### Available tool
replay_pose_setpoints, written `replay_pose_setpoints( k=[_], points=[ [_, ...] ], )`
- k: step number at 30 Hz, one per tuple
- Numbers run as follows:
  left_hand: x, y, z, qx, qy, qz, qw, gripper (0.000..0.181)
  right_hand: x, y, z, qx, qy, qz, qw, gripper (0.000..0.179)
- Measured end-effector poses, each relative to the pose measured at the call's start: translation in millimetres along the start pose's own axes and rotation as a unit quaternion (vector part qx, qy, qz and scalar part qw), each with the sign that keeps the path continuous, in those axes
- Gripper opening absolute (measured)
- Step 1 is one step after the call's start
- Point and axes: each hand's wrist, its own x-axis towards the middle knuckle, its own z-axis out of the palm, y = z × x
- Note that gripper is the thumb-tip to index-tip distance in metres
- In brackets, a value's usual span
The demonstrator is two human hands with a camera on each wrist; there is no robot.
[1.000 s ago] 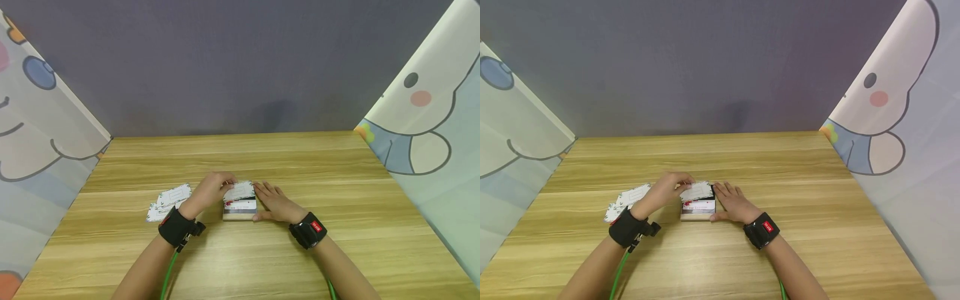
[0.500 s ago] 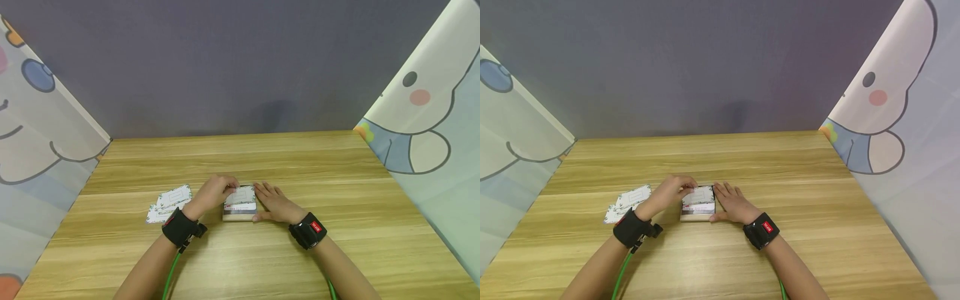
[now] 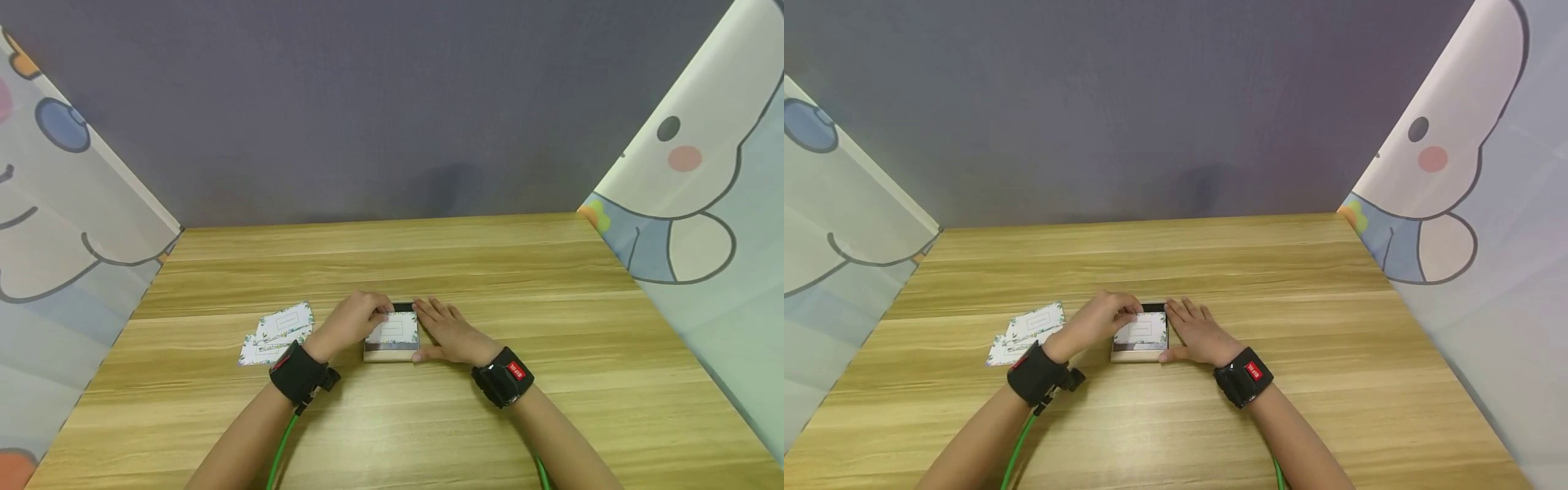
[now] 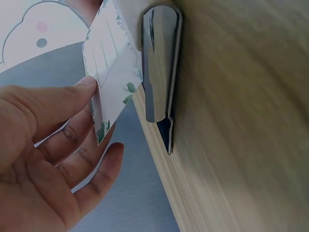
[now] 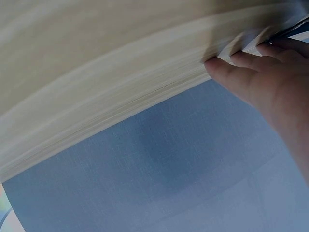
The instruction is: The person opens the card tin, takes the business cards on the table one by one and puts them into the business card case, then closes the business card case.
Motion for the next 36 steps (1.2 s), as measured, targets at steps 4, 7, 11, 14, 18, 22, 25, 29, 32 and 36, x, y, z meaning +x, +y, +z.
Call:
replay_pose_setpoints(
  k=[4,7,11,14,18,22,25,29,32,36],
  points=[
    [0.1,-0.4,0.4,0.001,-0.011,-0.002,0.9999,0.017,0.3,-0.1,-0.1,-0.001,0.002,0.000,1.0000,0.094],
    [-0.2,-1.4,0.9,0.005,-0.024,-0.003,0.9997,0.019,0.2,-0.2,-0.1,0.000,0.001,0.001,1.0000,0.094],
    [-1.5,-1.8,1.3,0.009,-0.046,-0.008,0.9989,0.022,0.0,-0.6,-0.1,0.002,0.001,0.001,1.0000,0.094],
    [-3.0,-1.3,1.4,0.008,-0.070,-0.016,0.9974,0.024,-0.1,-0.8,-0.2,0.003,0.002,0.001,1.0000,0.093],
    [-4.8,-1.1,2.0,0.004,-0.103,-0.015,0.9946,0.026,-0.5,-0.8,-0.6,0.003,0.002,0.001,1.0000,0.093],
    [-6.2,-0.5,2.2,0.000,-0.120,0.007,0.9928,0.025,-0.6,-0.7,-0.7,0.003,0.002,0.000,1.0000,0.094],
    [-7.0,0.6,1.9,0.003,-0.128,0.018,0.9916,0.025,-0.5,-0.6,-0.6,0.002,0.004,-0.003,1.0000,0.094],
    [-7.9,1.7,1.9,0.017,-0.132,0.025,0.9908,0.025,-0.9,-0.3,-0.5,0.004,0.006,-0.005,1.0000,0.094],
    [-9.1,2.7,1.7,0.036,-0.128,0.034,0.9906,0.026,-1.2,0.0,-0.2,0.004,0.007,-0.006,1.0000,0.094],
    [-11.3,4.5,1.1,0.061,-0.119,0.041,0.9902,0.026,-0.8,0.3,0.2,0.001,0.008,-0.008,0.9999,0.094]
  ],
)
